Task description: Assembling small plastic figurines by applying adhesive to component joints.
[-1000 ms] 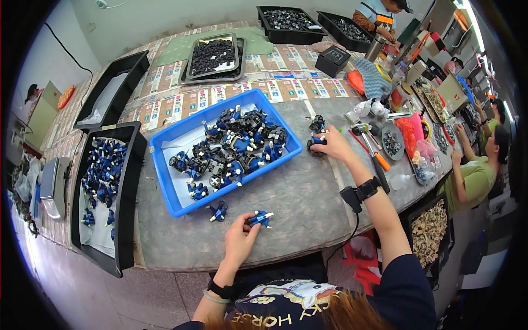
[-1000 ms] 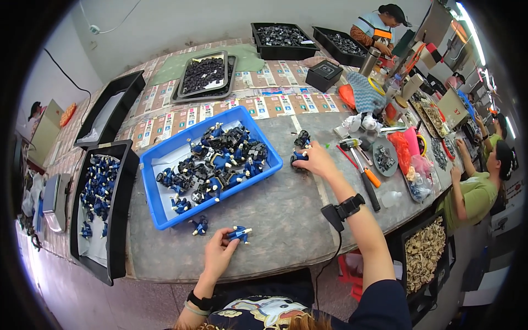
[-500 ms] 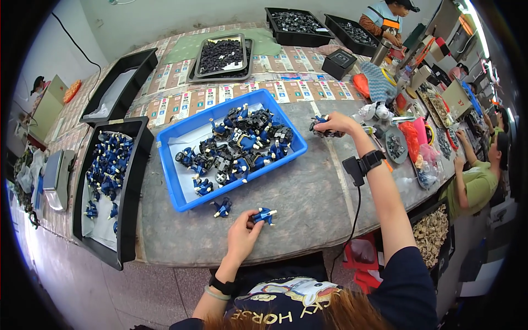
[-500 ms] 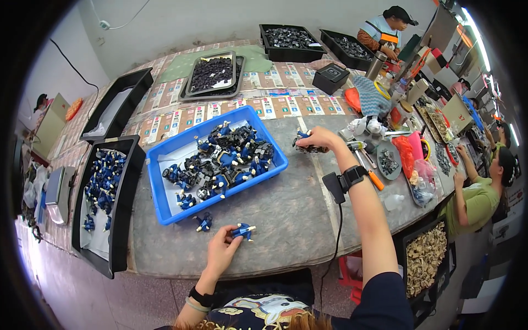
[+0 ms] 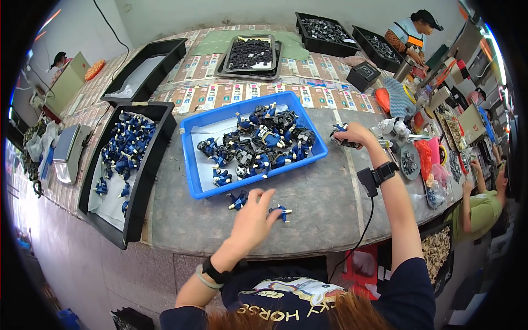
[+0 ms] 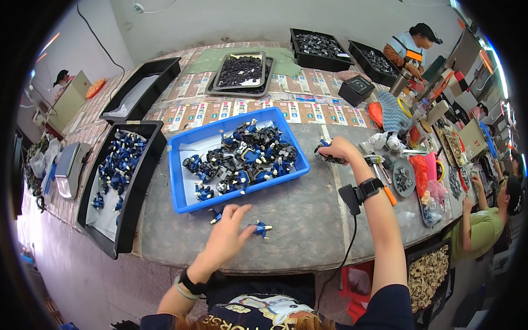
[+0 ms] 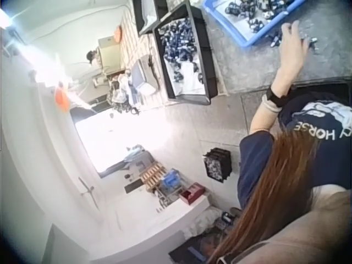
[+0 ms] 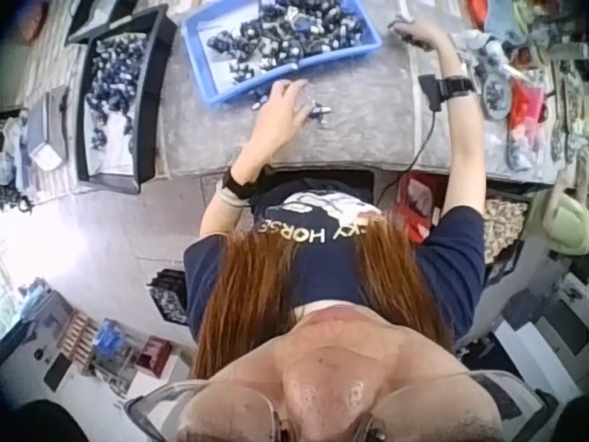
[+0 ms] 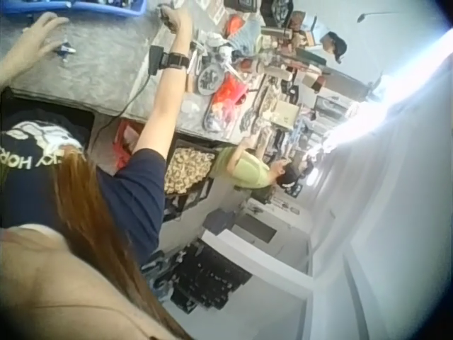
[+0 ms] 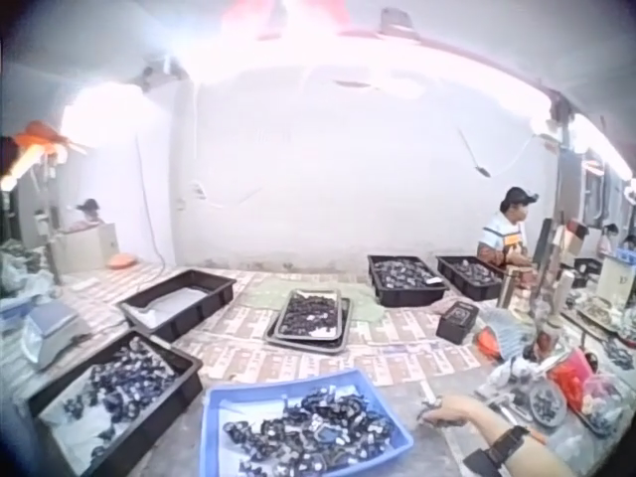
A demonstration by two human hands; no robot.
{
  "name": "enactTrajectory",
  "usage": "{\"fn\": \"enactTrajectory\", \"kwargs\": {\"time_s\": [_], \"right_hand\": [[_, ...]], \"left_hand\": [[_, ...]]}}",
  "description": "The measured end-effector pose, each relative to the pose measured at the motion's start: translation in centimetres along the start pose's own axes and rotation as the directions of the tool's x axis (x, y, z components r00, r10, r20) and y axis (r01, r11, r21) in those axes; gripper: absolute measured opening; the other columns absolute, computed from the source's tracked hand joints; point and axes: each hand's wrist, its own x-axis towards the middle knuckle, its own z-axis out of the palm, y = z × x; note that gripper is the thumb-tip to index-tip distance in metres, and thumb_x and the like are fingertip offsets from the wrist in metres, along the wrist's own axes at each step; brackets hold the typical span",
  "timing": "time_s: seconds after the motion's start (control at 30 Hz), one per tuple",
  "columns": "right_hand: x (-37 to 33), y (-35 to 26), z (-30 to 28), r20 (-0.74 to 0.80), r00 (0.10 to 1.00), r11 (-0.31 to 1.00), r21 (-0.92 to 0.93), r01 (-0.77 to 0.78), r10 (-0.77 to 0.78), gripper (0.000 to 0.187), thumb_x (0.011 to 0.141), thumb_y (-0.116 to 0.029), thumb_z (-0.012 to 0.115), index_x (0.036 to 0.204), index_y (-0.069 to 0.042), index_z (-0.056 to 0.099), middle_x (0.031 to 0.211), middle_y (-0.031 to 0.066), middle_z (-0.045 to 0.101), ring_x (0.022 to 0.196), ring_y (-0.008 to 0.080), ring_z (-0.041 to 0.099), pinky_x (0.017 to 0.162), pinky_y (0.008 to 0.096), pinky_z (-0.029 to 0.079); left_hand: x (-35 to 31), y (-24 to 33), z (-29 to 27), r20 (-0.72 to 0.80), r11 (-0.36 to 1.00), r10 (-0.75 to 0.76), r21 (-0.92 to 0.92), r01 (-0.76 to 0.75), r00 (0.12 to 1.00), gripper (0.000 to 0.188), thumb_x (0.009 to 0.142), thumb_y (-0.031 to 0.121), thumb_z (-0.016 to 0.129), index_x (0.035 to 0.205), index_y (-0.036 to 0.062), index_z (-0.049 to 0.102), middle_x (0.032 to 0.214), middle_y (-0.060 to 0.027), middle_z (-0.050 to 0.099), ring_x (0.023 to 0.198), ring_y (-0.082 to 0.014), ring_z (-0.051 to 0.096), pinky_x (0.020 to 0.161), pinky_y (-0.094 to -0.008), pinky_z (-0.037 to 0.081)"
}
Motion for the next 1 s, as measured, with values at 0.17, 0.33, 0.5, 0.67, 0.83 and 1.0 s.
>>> {"fn": "enactTrajectory", "kwargs": {"time_s": [0.17,0.33,0.5,0.67,0.83,1.0], "right_hand": [[-0.6,1.6,0.2,-0.009,0.999,0.959,0.281,0.047,-0.046,0.055,0.064,-0.049,0.061,0.072,0.005,0.060,0.063,0.0108,0.056,0.050,0.0199,0.057,0.038,0.0331,0.048],[-1.0,2.9,0.6,-0.209,0.956,0.947,0.201,0.250,-0.208,0.042,0.070,-0.041,0.061,0.072,0.001,0.060,0.059,0.0061,0.056,0.044,0.0156,0.054,0.031,0.0282,0.043],[1.9,0.2,-1.1,0.114,0.976,0.934,0.329,0.141,-0.187,0.043,0.069,-0.046,0.062,0.078,-0.004,0.059,0.066,0.0048,0.056,0.049,0.0153,0.054,0.035,0.0282,0.045],[1.6,-0.4,-2.2,0.178,0.981,0.962,0.271,0.031,-0.082,0.046,0.067,-0.050,0.063,0.078,-0.005,0.061,0.064,0.0030,0.056,0.053,0.0142,0.054,0.040,0.0299,0.046],[1.7,0.4,-1.9,0.184,0.979,0.940,0.341,0.019,-0.087,0.042,0.066,-0.045,0.065,0.074,-0.005,0.062,0.062,0.0052,0.057,0.049,0.0151,0.054,0.041,0.0301,0.047],[1.0,1.1,-1.8,0.170,0.982,0.926,0.378,0.013,-0.083,0.039,0.069,-0.039,0.065,0.075,-0.001,0.061,0.065,0.0058,0.058,0.053,0.0146,0.056,0.042,0.0306,0.048]], "left_hand": [[3.9,0.8,-3.7,0.111,0.956,0.251,0.126,-0.264,0.962,0.037,0.074,0.022,0.061,0.105,0.0054,0.051,0.098,-0.0138,0.051,0.093,-0.0315,0.048,0.081,-0.0365,0.040],[8.1,1.7,-1.8,0.300,0.894,0.236,0.305,-0.327,0.924,0.040,0.072,0.029,0.061,0.104,0.0062,0.053,0.107,-0.0138,0.048,0.103,-0.0300,0.041,0.084,-0.0425,0.036],[11.0,-0.3,-1.3,0.332,0.820,0.148,0.485,-0.303,0.932,0.032,0.077,0.025,0.054,0.107,0.0166,0.055,0.127,-0.0104,0.035,0.122,-0.0325,0.024,0.089,-0.0630,0.022],[10.9,-2.9,-3.3,0.395,0.789,-0.012,0.568,-0.234,0.919,0.037,0.079,0.034,0.051,0.114,0.0228,0.049,0.135,-0.0013,0.024,0.126,-0.0296,0.018,0.085,-0.0704,0.021],[10.7,-4.3,-6.3,0.370,0.746,-0.340,0.666,0.009,0.865,0.042,0.082,0.038,0.047,0.121,0.0247,0.041,0.128,-0.0096,0.036,0.121,-0.0299,0.028,0.090,-0.0643,0.021],[12.3,-2.5,-8.0,0.306,0.735,-0.351,0.675,0.058,0.885,0.044,0.080,0.040,0.050,0.119,0.0203,0.046,0.125,-0.0116,0.039,0.120,-0.0297,0.030,0.091,-0.0622,0.020]]}}
